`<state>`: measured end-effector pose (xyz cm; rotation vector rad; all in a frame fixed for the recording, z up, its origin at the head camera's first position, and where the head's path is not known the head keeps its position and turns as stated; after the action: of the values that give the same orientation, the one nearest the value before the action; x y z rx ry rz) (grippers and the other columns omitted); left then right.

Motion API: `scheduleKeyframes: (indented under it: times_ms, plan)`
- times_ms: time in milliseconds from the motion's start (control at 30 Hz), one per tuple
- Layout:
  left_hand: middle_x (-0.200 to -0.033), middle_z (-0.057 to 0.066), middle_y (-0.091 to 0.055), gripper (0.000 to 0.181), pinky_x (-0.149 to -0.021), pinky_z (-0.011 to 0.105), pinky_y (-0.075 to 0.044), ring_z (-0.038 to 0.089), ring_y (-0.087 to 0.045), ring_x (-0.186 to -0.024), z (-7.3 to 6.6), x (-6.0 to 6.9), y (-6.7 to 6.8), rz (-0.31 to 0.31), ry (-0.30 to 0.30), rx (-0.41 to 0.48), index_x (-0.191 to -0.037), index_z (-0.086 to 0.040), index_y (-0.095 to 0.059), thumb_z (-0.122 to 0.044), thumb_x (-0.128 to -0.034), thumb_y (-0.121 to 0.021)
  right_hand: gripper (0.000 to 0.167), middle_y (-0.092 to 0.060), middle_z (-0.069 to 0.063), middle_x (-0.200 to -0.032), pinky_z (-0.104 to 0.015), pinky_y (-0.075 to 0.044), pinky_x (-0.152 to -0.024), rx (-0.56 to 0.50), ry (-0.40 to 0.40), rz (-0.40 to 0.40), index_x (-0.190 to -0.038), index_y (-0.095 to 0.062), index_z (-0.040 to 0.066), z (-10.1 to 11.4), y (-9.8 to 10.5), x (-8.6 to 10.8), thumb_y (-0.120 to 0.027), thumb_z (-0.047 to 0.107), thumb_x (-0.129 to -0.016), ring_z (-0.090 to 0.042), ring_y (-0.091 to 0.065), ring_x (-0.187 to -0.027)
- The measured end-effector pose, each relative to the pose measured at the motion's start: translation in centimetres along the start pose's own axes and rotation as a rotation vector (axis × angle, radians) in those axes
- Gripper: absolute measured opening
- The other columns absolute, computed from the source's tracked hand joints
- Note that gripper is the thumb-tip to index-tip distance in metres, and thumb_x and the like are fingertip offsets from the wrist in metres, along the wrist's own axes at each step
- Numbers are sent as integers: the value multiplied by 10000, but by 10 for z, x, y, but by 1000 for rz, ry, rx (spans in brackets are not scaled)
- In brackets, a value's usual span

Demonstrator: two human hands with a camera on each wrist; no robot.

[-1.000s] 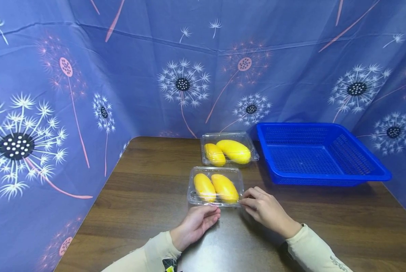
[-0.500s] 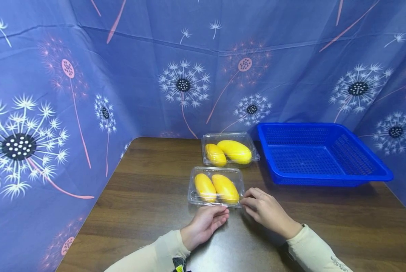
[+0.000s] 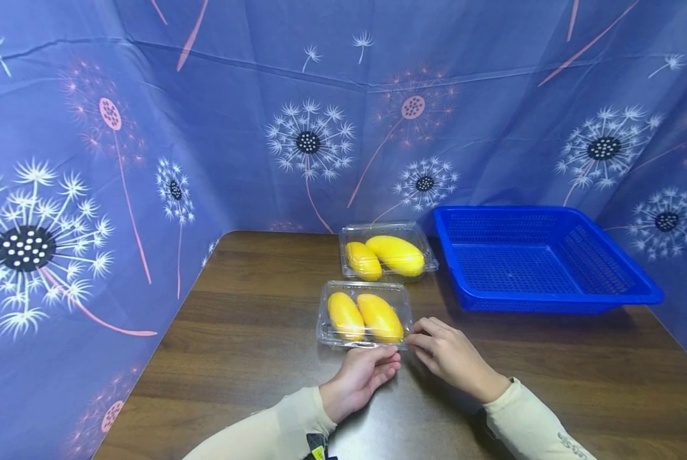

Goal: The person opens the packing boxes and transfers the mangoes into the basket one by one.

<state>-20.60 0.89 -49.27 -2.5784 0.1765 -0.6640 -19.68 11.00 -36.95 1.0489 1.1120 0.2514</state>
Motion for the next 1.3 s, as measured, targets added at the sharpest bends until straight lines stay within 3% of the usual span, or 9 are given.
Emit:
scheduleKeyframes:
  times_ms: [100, 300, 667, 867, 1067, 1300]
  plan:
    - [-786, 9, -667, 204, -672, 160, -544, 76, -639, -698, 1, 0, 0, -8, -1, -3, -1039, 55, -654, -87, -894, -636, 132, -633, 37, -874, -269, -534, -691, 2, 11, -6, -866, -732, 101, 2, 0, 0, -730, 34, -752, -111, -601, -815]
    - [-783, 6, -681, 240, -658, 153, -538, 73, -643, -690, 1, 0, -3, -5, -19, -9, -1069, 79, -651, -82, -894, -627, 184, -635, 45, -858, -250, -523, -681, 19, 36, -17, -860, -721, 100, 6, -1, 0, -745, 22, -695, -104, -581, -790]
    - [-719, -5, -682, 187, -611, 158, -534, 60, -632, -625, 2, -4, -4, -38, -60, -23, -1009, 66, -661, -63, -882, -615, 137, -620, 29, -864, -257, -511, -678, 37, 60, -38, -879, -688, 82, 10, -2, 0, -618, 26, -775, -120, -557, -780]
    - [-680, -14, -668, 176, -575, 156, -533, 48, -618, -580, 0, -5, -3, -71, -61, -37, -986, 59, -675, -67, -874, -627, 189, -602, 17, -843, -274, -509, -671, 61, 60, -25, -862, -675, 70, 8, -5, -2, -543, -18, -759, -130, -554, -773]
    - [-689, 2, -668, 176, -614, 175, -561, 60, -640, -604, -2, -5, -5, -71, -51, 6, -995, 70, -665, -47, -870, -626, 248, -587, 0, -832, -283, -508, -652, 108, 64, -16, -866, -675, 56, 9, -6, -5, -508, -38, -708, -151, -547, -749]
    - [-668, 4, -660, 189, -615, 184, -572, 70, -647, -598, -3, -6, -3, -87, -65, 38, -1003, 95, -648, -29, -862, -629, 275, -594, -13, -847, -309, -520, -654, 122, 65, -11, -880, -669, 52, 10, -7, -11, -536, -65, -670, -168, -562, -766]
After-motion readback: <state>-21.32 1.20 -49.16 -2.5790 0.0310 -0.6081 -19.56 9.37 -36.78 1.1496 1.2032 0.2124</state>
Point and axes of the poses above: each hand's wrist, its own x-axis away from the middle knuckle, its own y-axis out of the back of the hand, z = x × y, the point moved 10 cm from there along -x, towards the middle knuckle
